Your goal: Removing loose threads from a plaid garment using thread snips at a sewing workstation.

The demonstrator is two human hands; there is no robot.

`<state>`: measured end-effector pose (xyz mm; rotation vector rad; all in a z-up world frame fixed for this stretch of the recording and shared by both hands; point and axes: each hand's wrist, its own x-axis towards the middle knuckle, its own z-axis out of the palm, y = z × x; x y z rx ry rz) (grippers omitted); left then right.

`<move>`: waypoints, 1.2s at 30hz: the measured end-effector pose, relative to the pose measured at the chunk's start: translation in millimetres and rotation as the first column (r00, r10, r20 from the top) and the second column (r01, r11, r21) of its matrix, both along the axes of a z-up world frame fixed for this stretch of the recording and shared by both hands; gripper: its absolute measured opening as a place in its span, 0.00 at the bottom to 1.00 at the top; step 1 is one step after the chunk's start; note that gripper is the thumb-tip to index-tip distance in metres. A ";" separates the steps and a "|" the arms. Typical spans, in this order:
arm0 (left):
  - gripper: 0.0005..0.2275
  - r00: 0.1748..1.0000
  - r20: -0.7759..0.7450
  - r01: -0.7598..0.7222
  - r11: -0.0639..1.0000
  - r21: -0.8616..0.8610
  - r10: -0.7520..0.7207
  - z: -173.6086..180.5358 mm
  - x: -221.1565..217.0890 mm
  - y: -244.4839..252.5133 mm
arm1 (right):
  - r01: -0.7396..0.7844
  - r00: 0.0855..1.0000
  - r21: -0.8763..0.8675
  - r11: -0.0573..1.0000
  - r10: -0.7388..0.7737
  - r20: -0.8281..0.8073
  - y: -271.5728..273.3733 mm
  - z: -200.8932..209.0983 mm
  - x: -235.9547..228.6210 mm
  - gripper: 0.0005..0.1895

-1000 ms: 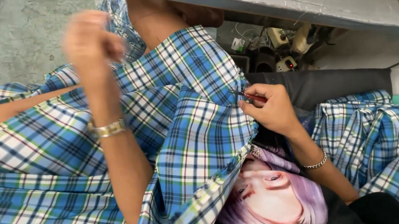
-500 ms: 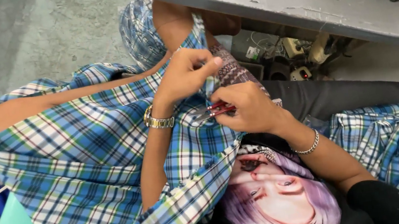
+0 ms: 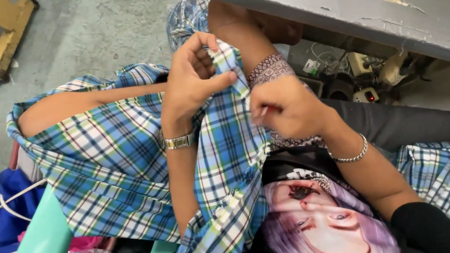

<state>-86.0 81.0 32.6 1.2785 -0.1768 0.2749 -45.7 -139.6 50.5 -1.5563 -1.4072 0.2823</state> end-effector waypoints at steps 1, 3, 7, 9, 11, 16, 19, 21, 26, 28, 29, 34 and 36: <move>0.23 1.000 0.001 0.018 1.000 0.011 -0.018 -0.8 1.1 -3.6 | 0.112 0.990 0.040 0.993 -0.108 -0.086 -2.3 -9.7 9.5 0.11; 0.23 0.999 0.001 0.038 0.999 0.021 -0.038 -2.6 2.9 -9.3 | 0.227 0.961 0.070 0.971 -0.212 -0.177 -1.4 -18.3 16.4 0.14; 0.19 0.997 -0.016 0.071 0.997 -0.001 -0.071 -7.0 5.5 -17.5 | 0.443 0.854 0.163 0.881 -0.360 -0.376 3.4 -28.0 9.7 0.18; 0.18 0.997 -0.005 0.082 0.997 -0.010 -0.082 -6.8 5.8 -19.8 | 0.507 0.816 0.148 0.849 -0.417 -0.401 2.9 -40.0 7.6 0.14; 0.16 0.998 -0.014 0.066 0.993 -0.094 -0.067 -4.2 4.4 -20.9 | 0.515 0.763 0.110 0.850 -0.396 -0.511 2.9 -52.2 4.0 0.10; 0.15 0.999 -0.033 -0.019 0.999 -0.050 0.017 15.0 -1.8 -18.6 | 0.476 0.743 0.087 0.875 -0.347 -0.572 15.3 -44.8 -22.6 0.14; 0.14 0.991 -0.049 -0.121 0.991 0.059 0.124 19.3 -2.5 -15.6 | 0.508 0.767 0.057 0.860 -0.421 -0.484 13.5 -48.7 -26.2 0.13; 0.12 0.980 -0.067 -0.180 0.978 0.105 0.188 16.7 -2.1 -15.0 | 0.543 0.771 0.065 0.837 -0.466 -0.434 7.7 -49.3 -28.0 0.15; 0.18 0.931 -0.361 -0.141 0.969 -0.202 0.060 19.3 -3.0 -27.3 | 0.559 0.785 0.008 0.829 -0.526 -0.328 1.0 -16.1 -48.7 0.14; 0.17 0.939 -0.342 -0.109 0.978 -0.179 0.042 8.8 -1.2 -31.4 | 0.482 0.838 0.030 0.876 -0.451 -0.308 9.7 -15.5 -51.1 0.13; 0.18 0.945 -0.325 -0.082 0.984 -0.156 0.028 3.1 -1.2 -33.7 | 0.395 0.885 0.049 0.917 -0.366 -0.288 13.9 -15.4 -52.8 0.13; 0.19 0.984 -0.178 -0.008 0.992 -0.125 -0.015 4.6 -2.6 -28.5 | 0.244 0.962 0.068 0.968 -0.232 -0.148 19.3 -19.8 -49.1 0.19; 0.22 0.991 -0.130 0.007 0.997 -0.072 -0.017 1.1 -5.7 -25.4 | 0.213 0.969 0.060 0.975 -0.202 -0.143 15.8 -29.4 -46.9 0.21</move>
